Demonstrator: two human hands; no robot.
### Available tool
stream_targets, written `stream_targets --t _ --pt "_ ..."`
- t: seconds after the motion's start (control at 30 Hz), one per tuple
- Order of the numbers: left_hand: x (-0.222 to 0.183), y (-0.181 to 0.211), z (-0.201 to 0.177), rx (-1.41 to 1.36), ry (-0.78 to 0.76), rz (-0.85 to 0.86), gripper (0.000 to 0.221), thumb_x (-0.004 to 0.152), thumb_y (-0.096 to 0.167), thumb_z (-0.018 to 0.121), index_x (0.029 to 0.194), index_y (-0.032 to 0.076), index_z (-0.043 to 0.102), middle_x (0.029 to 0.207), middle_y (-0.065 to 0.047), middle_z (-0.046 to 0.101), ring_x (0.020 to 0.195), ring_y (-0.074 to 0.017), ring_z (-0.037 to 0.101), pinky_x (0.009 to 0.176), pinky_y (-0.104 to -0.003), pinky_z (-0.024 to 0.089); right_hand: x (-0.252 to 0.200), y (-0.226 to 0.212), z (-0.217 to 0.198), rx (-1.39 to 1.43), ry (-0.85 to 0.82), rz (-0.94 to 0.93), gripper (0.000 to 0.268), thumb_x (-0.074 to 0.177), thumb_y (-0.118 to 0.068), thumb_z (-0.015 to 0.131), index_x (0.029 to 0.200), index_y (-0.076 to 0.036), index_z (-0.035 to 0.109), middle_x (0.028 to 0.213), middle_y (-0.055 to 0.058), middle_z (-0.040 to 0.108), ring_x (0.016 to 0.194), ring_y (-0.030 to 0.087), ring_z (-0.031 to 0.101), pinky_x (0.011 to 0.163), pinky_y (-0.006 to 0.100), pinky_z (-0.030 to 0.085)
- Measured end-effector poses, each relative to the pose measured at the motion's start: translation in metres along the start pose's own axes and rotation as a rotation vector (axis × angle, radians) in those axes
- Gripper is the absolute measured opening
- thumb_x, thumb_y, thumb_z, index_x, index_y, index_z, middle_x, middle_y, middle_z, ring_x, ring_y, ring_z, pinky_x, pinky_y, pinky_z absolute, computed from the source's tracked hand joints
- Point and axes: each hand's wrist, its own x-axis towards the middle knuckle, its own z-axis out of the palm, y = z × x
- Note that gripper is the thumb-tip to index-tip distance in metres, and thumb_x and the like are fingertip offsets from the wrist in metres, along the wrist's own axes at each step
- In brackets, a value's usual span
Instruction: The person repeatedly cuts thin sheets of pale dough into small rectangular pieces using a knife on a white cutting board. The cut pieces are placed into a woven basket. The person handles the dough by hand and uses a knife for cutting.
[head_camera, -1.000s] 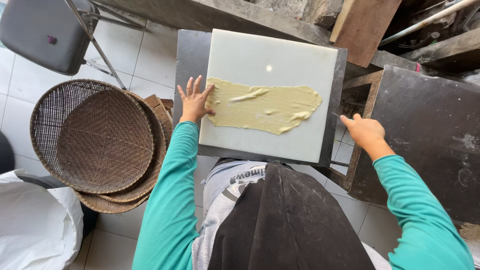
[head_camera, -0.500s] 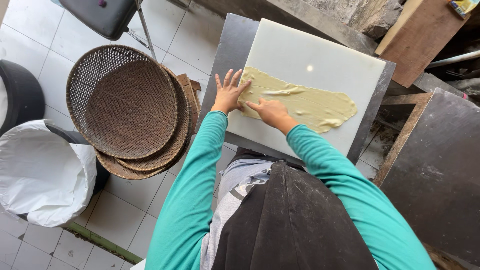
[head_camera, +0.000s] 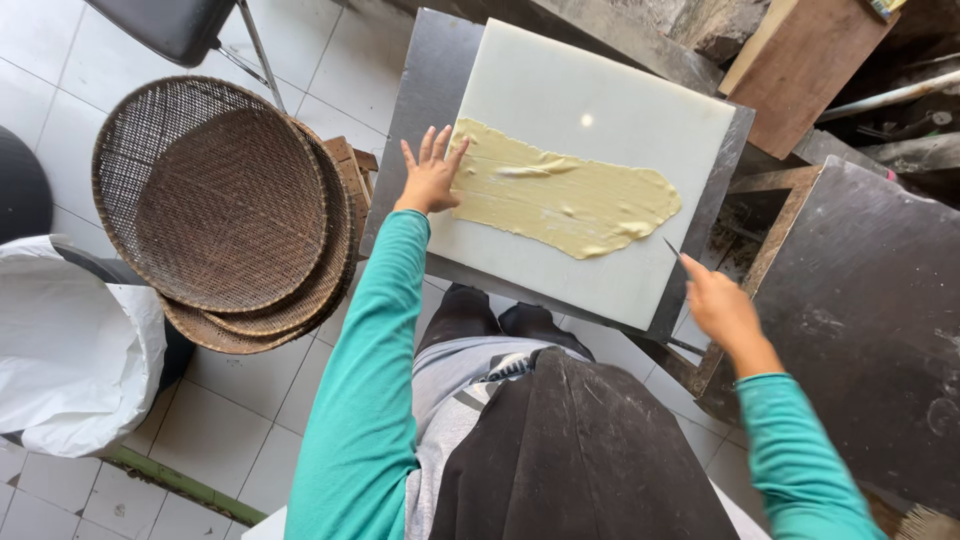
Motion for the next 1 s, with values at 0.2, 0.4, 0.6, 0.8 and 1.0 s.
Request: stream_targets --t 0.2,0.4,0.6,0.8,1.0 --pt "0.019 0.019 0.048 -0.016 0.431 0.077 0.077 0.102 0.032 0.051 0.168 0.011 0.017 0.174 -0.007 0.008 0.16 -0.0262 0.004 0.121 -0.068 0.0 0.103 -0.19 0.084 0.682 0.216 -0.291 0.055 0.096 -0.012 0.052 0.15 -0.006 0.049 0.076 0.028 0.064 0.062 0.036 0.062 0.06 0.05 0.046" --pt "0.035 0.016 0.081 -0.066 0.45 0.039 0.067 0.106 0.032 0.042 0.166 0.013 0.018 0.174 -0.004 0.015 0.16 -0.02 0.012 0.124 -0.064 0.003 0.219 -0.328 0.12 0.596 0.362 -0.033 0.053 0.095 -0.011 0.052 0.147 0.003 0.048 0.101 0.034 0.068 0.098 0.049 0.068 0.087 0.055 0.054" --pt "0.038 0.012 0.087 -0.179 0.462 0.117 0.064 0.108 0.037 0.037 0.165 0.014 0.019 0.173 -0.002 0.015 0.16 -0.0189 0.011 0.126 -0.06 -0.001 0.134 -0.34 0.172 0.473 0.358 0.095 0.068 0.093 -0.009 0.054 0.159 -0.009 0.035 0.105 0.035 0.064 0.088 0.053 0.065 0.078 0.058 0.053" --pt "0.026 0.026 0.054 -0.062 0.364 0.075 0.067 0.107 0.035 0.038 0.166 0.01 0.017 0.175 -0.006 0.011 0.161 -0.0242 0.008 0.124 -0.06 -0.005 0.009 -0.336 0.181 0.583 0.372 0.131 0.057 0.094 -0.008 0.056 0.15 -0.011 0.05 0.092 0.031 0.066 0.087 0.05 0.066 0.081 0.056 0.052" --pt "0.032 0.075 0.065 -0.232 0.429 0.265 0.066 0.107 0.036 0.039 0.166 0.013 0.019 0.173 -0.006 0.011 0.16 -0.0226 0.009 0.126 -0.059 -0.005 0.164 -0.282 0.117 0.636 0.617 0.053 0.047 0.097 -0.007 0.054 0.143 0.0 0.054 0.108 0.032 0.068 0.097 0.048 0.066 0.084 0.053 0.054"
